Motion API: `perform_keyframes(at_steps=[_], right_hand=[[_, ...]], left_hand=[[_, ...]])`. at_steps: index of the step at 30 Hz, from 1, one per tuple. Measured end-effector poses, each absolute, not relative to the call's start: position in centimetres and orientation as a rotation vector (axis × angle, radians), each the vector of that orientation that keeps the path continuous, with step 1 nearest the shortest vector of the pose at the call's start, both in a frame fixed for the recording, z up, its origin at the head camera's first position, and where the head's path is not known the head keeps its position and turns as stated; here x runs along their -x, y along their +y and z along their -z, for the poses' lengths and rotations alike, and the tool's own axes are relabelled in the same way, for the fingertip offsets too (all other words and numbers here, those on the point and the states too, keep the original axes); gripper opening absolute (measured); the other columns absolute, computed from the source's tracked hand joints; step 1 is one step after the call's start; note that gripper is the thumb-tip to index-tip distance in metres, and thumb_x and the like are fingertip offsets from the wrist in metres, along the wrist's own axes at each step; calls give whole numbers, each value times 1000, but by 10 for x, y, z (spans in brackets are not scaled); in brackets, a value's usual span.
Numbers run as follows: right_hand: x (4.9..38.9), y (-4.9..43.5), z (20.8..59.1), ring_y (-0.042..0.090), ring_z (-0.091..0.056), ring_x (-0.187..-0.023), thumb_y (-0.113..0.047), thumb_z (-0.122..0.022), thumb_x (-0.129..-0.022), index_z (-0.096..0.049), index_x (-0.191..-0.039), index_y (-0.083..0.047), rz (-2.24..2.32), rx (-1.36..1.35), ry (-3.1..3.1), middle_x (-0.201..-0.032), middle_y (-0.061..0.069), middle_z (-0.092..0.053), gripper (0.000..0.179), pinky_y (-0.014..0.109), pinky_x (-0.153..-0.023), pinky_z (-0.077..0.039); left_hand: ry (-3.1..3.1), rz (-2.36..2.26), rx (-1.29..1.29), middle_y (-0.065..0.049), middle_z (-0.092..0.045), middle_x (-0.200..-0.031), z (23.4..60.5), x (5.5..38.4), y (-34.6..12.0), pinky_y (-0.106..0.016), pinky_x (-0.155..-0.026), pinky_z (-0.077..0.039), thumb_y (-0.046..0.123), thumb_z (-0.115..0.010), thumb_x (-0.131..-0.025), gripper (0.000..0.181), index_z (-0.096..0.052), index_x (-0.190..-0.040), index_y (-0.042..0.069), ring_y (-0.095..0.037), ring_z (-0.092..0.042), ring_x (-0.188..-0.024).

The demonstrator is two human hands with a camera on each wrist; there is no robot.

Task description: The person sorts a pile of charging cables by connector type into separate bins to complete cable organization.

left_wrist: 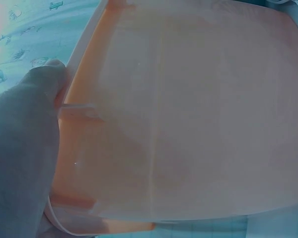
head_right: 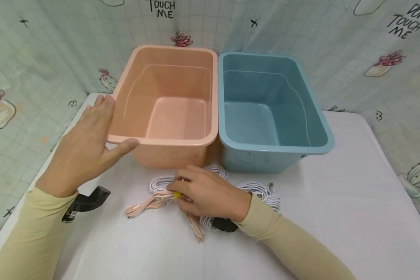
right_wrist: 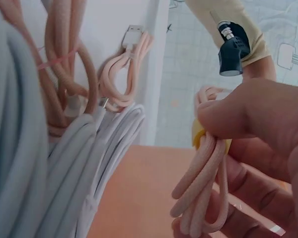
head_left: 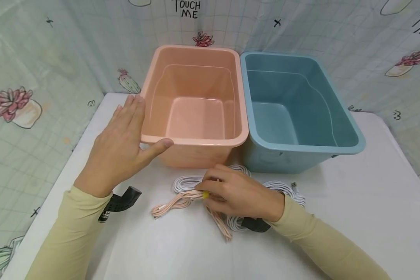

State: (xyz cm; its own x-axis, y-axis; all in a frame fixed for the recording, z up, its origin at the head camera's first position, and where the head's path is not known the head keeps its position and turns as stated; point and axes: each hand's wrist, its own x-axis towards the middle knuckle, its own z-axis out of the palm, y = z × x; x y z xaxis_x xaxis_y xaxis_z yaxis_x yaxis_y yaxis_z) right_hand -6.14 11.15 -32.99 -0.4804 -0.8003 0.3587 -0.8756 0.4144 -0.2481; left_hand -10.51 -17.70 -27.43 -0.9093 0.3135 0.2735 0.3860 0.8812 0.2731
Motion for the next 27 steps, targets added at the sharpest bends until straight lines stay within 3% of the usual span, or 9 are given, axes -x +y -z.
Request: perform_keyframes(at_steps=[27], right_hand=[[76, 140, 289, 5, -57, -88, -10, -81, -85, -76, -110, -13, -717, -1567, -2300, -101, -2, -67, 26, 12, -74, -51]], left_hand=[[-2836, 479, 520, -17, -17, -173, 274, 105, -176, -51, -134, -15, 68, -58, -95, 107, -10, -165, 3, -31, -13, -164]])
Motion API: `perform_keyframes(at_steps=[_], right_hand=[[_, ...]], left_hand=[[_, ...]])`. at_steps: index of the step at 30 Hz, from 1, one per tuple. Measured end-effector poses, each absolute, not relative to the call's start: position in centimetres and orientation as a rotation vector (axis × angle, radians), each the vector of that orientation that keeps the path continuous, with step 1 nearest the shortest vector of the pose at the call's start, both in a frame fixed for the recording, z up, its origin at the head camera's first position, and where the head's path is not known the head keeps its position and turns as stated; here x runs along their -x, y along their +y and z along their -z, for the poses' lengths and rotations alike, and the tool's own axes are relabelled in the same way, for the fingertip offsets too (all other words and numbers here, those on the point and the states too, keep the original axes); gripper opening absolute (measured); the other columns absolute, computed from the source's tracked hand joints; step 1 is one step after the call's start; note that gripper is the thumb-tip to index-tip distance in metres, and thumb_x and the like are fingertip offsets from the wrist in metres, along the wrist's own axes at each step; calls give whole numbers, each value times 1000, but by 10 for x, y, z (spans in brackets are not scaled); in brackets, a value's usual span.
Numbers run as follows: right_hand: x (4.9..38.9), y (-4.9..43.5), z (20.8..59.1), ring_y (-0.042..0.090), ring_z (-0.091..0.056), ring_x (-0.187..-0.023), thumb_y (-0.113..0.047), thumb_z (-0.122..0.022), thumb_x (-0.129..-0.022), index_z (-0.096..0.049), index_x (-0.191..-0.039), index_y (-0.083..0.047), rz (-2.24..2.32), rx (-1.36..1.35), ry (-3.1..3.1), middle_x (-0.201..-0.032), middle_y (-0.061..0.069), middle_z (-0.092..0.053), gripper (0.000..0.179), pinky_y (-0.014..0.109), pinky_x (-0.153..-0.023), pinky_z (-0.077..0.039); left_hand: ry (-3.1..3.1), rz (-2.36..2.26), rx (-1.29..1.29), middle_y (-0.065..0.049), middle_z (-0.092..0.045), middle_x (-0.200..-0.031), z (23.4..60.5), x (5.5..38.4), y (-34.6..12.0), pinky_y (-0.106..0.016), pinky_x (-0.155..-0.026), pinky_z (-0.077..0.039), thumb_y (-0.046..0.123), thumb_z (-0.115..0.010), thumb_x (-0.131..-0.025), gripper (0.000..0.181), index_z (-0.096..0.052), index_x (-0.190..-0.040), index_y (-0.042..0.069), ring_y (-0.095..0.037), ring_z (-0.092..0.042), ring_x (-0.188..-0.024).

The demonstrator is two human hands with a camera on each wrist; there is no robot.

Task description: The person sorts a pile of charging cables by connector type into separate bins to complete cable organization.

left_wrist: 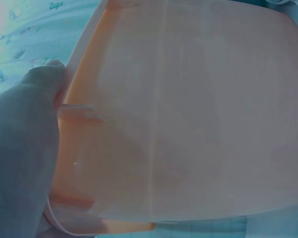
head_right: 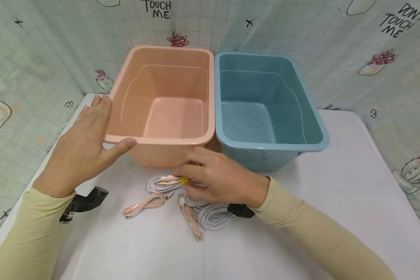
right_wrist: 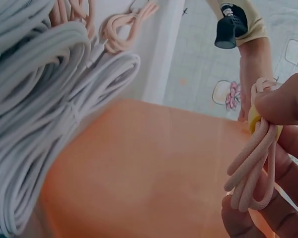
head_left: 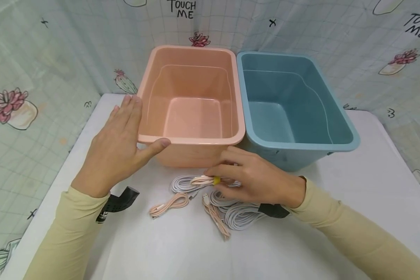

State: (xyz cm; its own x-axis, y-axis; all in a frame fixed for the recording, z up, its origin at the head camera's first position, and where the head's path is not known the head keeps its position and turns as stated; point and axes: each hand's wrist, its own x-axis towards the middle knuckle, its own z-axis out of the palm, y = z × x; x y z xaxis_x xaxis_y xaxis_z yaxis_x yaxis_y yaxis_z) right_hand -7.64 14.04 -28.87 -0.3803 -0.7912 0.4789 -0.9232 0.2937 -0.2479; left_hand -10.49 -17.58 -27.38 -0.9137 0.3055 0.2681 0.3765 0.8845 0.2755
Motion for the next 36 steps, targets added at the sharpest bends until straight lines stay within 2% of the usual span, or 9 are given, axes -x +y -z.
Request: perform_keyframes(at_steps=[12, 21, 29, 36], right_hand=[[79, 144, 268, 5, -58, -82, -7, -82, -83, -76, -109, -9, -764, -1581, -2223, -104, 2, -69, 27, 11, -72, -51], [83, 144, 247, 8, -57, -78, -11, -77, -88, -77, -110, -6, -928, -1537, -2166, -98, 3, -70, 23, 14, -65, -49], [93, 144, 233, 9, -57, -72, -5, -78, -79, -78, -106, -7, -924, -1467, -2145, -92, 4, -70, 26, 16, -62, -47], [100, 145, 225, 5, -52, -70, -8, -81, -77, -80, -105, -9, -952, -1389, -2202, -86, 0, -67, 28, 14, -63, -40]], left_hand=[[-2824, 481, 518, -17, -17, -173, 272, 103, -178, -49, -134, -14, 67, -59, -95, 106, -12, -165, 2, -31, -13, -165], [-2827, 501, 529, -19, -17, -173, 273, 104, -178, -52, -134, -14, 67, -58, -96, 106, -10, -165, 2, -31, -11, -165], [-2836, 511, 535, -19, -17, -173, 274, 105, -177, -51, -134, -13, 68, -57, -96, 106, -9, -166, 4, -31, -10, -165], [-2840, 513, 535, -18, -17, -173, 275, 104, -177, -52, -134, -14, 69, -56, -96, 106, -9, -166, 3, -33, -11, -165]])
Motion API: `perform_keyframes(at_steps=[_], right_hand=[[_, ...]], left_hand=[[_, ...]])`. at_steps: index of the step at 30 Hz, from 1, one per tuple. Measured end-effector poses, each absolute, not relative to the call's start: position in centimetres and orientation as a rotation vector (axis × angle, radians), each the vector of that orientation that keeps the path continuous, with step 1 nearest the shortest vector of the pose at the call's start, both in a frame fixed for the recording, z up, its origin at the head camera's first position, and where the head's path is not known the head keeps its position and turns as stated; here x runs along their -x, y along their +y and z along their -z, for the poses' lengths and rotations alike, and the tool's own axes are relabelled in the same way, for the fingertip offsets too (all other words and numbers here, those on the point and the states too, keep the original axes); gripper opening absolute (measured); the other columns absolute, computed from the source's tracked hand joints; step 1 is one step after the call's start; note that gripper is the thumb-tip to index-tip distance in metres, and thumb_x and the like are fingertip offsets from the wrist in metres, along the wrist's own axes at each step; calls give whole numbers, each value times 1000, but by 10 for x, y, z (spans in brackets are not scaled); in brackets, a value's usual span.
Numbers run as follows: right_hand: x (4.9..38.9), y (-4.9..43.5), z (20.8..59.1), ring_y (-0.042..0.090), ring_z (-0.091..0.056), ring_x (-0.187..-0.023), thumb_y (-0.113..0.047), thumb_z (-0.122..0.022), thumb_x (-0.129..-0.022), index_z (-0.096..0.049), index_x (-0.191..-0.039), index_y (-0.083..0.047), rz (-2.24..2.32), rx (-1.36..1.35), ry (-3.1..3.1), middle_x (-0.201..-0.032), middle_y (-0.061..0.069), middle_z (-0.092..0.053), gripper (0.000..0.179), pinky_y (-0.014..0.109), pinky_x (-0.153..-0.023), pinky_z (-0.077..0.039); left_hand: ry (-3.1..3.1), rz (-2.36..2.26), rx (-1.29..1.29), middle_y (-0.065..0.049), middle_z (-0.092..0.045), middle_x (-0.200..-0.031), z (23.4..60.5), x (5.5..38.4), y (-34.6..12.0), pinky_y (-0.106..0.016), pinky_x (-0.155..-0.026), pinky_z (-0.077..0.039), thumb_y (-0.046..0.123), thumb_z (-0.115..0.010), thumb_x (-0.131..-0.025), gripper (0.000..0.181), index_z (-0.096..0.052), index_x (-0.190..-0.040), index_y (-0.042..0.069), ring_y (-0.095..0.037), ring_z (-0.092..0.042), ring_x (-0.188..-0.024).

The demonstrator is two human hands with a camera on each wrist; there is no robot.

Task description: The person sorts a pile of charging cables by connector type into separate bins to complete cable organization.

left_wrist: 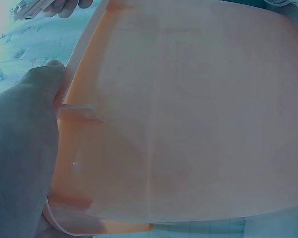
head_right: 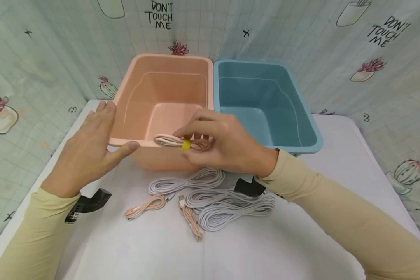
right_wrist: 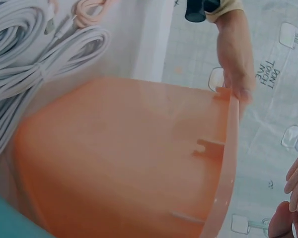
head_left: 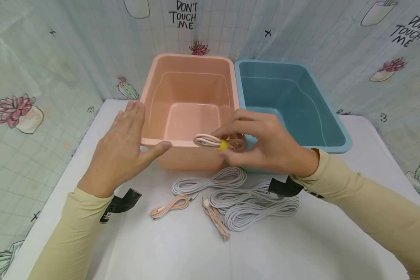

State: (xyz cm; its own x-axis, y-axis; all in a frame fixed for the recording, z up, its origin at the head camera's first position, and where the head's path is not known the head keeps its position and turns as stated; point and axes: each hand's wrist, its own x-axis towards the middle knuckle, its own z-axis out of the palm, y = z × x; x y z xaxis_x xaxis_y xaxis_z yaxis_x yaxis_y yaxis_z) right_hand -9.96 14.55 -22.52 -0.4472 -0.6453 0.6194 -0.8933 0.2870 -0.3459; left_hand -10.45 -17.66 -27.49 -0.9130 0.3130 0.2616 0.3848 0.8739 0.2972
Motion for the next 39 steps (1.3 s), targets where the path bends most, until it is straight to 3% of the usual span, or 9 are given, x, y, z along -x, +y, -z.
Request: perform_keyframes(at_steps=[22, 29, 39], right_hand=[[118, 141, 206, 10, -57, -79, -3, -84, -82, -80, -107, -10, -1167, -1122, -2407, -88, -2, -66, 26, 21, -70, -51], [129, 136, 199, 15, -61, -84, -5, -81, -85, -79, -110, -8, -1294, -982, -2489, -96, 2, -71, 25, 21, -73, -54], [154, 121, 189, 21, -63, -85, -11, -81, -88, -79, -111, -9, -1489, -855, -2504, -94, 3, -71, 24, 23, -69, -56]], left_hand=[[-2842, 507, 533, -19, -16, -173, 276, 103, -178, -53, -134, -14, 70, -55, -96, 107, -10, -165, 2, -33, -10, -165], [-2831, 502, 528, -19, -17, -173, 277, 105, -177, -53, -133, -16, 70, -56, -96, 107, -11, -165, 2, -33, -12, -164], [-2830, 505, 521, -19, -17, -173, 277, 104, -176, -53, -133, -17, 69, -56, -96, 107, -10, -166, 2, -33, -12, -164]])
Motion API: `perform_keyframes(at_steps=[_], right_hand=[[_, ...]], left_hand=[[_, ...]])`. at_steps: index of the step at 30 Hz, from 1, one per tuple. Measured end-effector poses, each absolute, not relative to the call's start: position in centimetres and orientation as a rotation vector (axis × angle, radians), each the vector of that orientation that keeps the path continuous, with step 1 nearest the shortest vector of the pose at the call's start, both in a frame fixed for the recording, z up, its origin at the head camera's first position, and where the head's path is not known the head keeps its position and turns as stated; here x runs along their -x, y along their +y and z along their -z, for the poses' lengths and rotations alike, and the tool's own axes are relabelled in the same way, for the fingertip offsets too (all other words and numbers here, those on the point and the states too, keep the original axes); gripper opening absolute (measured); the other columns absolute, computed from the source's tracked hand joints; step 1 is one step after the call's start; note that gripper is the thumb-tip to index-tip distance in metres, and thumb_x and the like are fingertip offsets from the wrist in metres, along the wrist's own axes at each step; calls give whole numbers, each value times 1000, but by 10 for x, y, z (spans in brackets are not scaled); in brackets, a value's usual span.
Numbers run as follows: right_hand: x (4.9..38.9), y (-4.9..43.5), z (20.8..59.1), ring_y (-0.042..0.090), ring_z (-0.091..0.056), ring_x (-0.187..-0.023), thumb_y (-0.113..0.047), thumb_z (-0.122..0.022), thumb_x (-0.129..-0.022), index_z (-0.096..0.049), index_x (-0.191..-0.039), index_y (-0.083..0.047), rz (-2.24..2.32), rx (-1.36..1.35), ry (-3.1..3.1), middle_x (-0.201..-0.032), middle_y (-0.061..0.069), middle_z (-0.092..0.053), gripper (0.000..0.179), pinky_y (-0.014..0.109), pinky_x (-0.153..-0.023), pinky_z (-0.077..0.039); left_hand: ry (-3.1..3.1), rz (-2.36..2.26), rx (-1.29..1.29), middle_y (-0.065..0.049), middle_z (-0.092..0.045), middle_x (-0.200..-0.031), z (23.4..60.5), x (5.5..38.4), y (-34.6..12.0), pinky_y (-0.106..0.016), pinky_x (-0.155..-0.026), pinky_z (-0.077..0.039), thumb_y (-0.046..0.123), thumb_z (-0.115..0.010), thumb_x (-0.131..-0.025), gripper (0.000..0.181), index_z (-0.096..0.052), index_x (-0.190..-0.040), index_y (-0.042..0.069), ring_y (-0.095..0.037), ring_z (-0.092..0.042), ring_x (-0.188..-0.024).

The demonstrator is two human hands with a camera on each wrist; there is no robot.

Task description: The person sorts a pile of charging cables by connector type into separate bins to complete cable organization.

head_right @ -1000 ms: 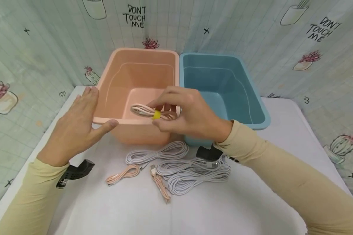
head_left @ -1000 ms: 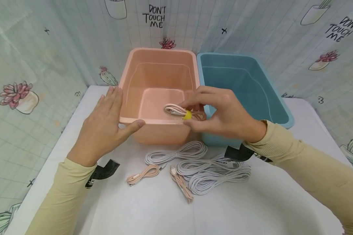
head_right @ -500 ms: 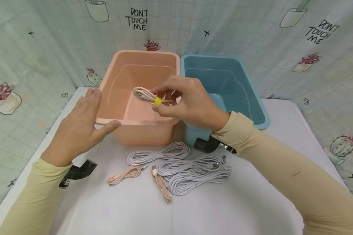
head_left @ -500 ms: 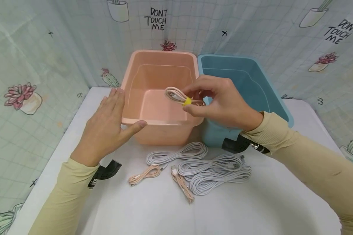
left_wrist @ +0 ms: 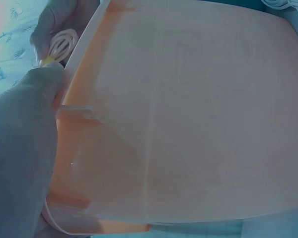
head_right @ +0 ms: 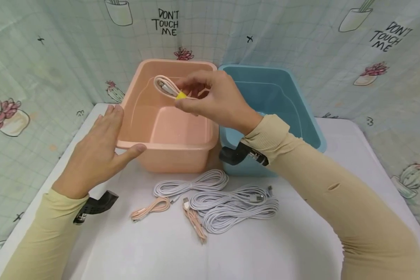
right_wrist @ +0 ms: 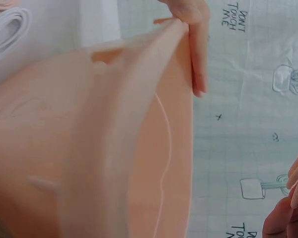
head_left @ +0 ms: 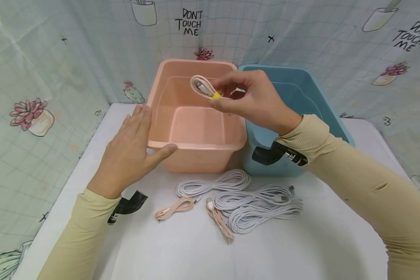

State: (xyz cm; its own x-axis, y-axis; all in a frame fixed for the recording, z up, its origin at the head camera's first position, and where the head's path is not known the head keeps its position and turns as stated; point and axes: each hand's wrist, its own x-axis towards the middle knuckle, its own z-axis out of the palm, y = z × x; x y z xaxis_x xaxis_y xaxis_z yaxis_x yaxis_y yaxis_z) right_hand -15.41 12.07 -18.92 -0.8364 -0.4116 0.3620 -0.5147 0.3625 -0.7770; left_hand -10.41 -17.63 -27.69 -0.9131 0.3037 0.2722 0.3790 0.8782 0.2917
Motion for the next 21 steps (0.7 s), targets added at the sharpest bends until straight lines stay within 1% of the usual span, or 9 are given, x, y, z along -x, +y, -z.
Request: perform_keyframes(at_steps=[6, 9, 14, 17, 21], right_hand=[[172, 113, 190, 20, -62, -88, -19, -81, -89, -79, -113, -14, -1524, -771, -2540, -94, 0, -71, 25, 27, -68, -54], [181, 110, 190, 19, -62, -85, -22, -81, -89, -79, -114, -16, -1535, -733, -2560, -91, -1, -72, 25, 27, -65, -51], [197, 103, 190, 18, -60, -77, -19, -81, -89, -78, -116, -15, -1628, -717, -2538, -88, -1, -72, 27, 28, -62, -45], [207, 99, 193, 17, -60, -76, -18, -80, -89, -78, -119, -15, -1650, -721, -2536, -88, -1, -71, 30, 28, -63, -47], [220, 95, 197, 17, -60, -79, -20, -80, -90, -77, -122, -15, -1622, -720, -2569, -89, -2, -70, 33, 27, -64, -47]], left_hand=[[-2827, 506, 524, -19, -17, -173, 279, 105, -175, -53, -133, -18, 68, -57, -96, 107, -10, -166, 3, -32, -12, -165], [-2828, 504, 524, -18, -17, -173, 279, 105, -175, -53, -133, -18, 69, -57, -95, 107, -10, -166, 4, -31, -11, -165], [-2829, 503, 525, -17, -17, -173, 278, 104, -175, -54, -133, -18, 67, -59, -96, 107, -8, -166, 5, -31, -11, -165], [-2834, 497, 518, -16, -16, -174, 277, 104, -176, -54, -133, -18, 67, -58, -96, 107, -8, -166, 5, -31, -11, -165], [-2835, 498, 515, -16, -15, -174, 276, 104, -176, -54, -133, -17, 68, -58, -95, 107, -8, -166, 5, -30, -11, -165]])
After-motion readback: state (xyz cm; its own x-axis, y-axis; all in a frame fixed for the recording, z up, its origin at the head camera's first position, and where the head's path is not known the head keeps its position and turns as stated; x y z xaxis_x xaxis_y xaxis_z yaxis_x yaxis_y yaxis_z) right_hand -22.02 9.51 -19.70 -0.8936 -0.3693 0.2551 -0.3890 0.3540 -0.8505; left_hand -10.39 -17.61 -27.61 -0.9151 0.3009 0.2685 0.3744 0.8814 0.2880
